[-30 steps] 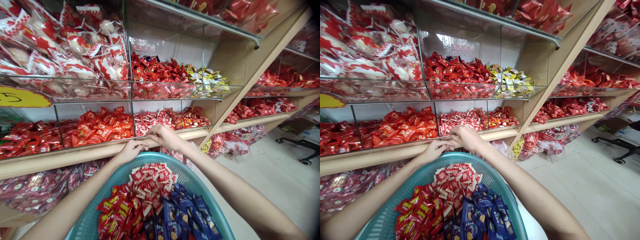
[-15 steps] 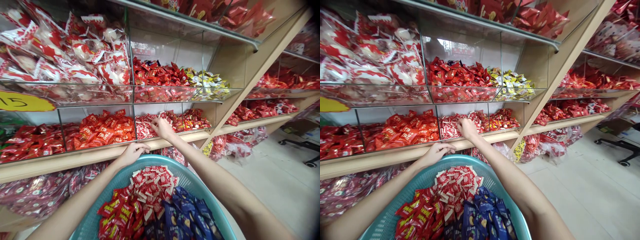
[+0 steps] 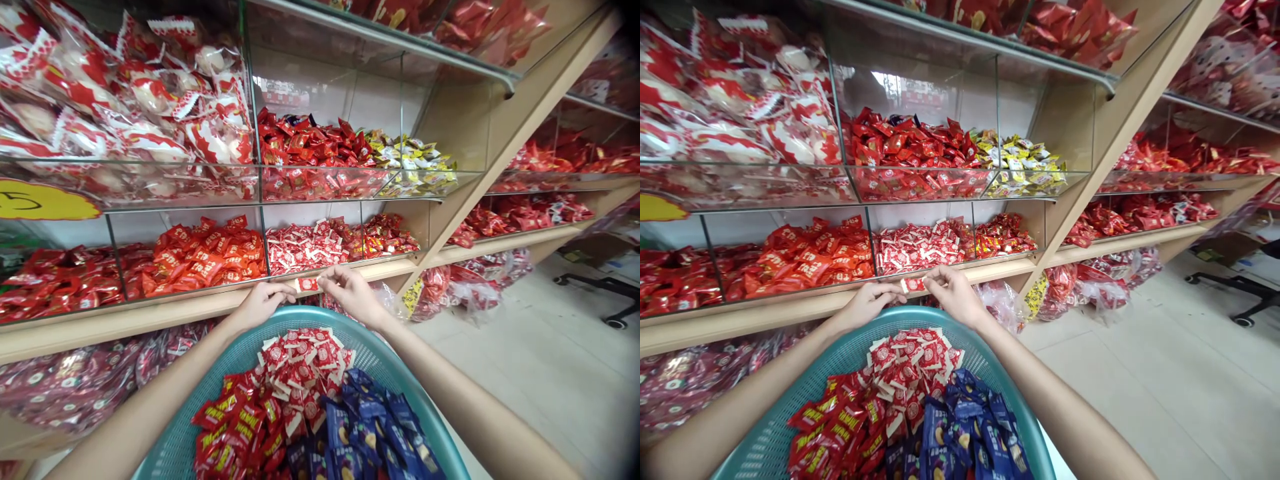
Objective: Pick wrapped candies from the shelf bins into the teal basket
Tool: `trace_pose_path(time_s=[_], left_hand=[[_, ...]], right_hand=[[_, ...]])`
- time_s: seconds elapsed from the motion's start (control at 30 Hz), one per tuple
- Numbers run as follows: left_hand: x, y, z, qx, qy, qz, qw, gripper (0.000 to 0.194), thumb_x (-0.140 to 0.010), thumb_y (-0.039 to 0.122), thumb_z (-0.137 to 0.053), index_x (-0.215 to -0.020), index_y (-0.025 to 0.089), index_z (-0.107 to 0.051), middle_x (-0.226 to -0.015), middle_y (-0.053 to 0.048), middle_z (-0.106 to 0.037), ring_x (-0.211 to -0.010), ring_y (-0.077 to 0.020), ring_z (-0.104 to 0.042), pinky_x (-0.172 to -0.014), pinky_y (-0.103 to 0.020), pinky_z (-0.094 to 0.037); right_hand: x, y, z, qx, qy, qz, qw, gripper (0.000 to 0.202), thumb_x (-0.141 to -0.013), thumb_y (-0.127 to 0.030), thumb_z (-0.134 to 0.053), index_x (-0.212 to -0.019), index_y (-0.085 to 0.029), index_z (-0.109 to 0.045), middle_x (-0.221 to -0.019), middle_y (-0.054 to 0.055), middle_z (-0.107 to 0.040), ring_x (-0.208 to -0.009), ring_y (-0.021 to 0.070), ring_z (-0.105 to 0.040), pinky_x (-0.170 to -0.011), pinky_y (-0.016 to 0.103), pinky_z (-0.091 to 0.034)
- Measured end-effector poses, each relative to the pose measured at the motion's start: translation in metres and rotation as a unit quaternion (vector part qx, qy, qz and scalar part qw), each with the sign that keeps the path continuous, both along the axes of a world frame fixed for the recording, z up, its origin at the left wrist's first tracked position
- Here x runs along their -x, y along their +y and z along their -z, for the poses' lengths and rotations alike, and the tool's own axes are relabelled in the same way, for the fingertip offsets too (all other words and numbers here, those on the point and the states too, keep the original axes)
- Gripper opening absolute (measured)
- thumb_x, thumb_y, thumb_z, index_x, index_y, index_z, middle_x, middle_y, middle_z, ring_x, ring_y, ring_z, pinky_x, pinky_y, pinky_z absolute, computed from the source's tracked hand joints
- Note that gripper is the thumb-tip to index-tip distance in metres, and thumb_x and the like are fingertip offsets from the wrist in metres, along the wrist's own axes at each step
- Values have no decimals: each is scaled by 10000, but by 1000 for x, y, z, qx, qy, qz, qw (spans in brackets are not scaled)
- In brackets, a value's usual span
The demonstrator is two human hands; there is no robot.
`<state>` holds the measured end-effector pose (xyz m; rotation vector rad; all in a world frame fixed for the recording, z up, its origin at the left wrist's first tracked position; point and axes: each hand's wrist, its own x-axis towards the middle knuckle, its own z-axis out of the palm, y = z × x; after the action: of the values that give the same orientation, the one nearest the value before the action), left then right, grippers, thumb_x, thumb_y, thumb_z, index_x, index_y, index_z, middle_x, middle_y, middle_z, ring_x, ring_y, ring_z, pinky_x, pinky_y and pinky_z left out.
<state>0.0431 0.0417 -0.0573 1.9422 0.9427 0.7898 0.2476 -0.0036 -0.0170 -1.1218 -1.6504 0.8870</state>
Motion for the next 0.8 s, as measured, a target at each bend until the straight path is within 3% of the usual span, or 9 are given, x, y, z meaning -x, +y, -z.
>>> trace_pose_path(time_s=[0.23,0.5,0.8], left_hand=[[0,3,6,8,-12,0,1000,281,-784,178,-435,-920,121,-674,-831,-62,-705,-781,-157,-645,-712,-243,-489],[2,2,6,-6,-11,4,1000,294,-778,170,-435,-930,124,-682,-815,-56,-699,-771,-155,-638,-706,-235,-485],[0,-1,1,-8,9,-6,1000,293,-773,160,-430,-916,121,-684,-805,-56,-699,-735,-146,-630,-649,-216,-470]], right_hand=[[3,-19,8,-21,-108,-75,991,170,-847,-294,-461,-827,-150,-549,-749,11,-580,-675,110,-499,-631,235,-402],[18,-22,12,-47,-230,-174,956,147,-852,-237,-459,-856,-169,-589,-786,10,-607,-708,119,-522,-658,226,-388],[12,-24,13,-72,-285,-173,940,148,-843,-192,-472,-867,-180,-617,-840,31,-639,-776,138,-562,-724,242,-404]])
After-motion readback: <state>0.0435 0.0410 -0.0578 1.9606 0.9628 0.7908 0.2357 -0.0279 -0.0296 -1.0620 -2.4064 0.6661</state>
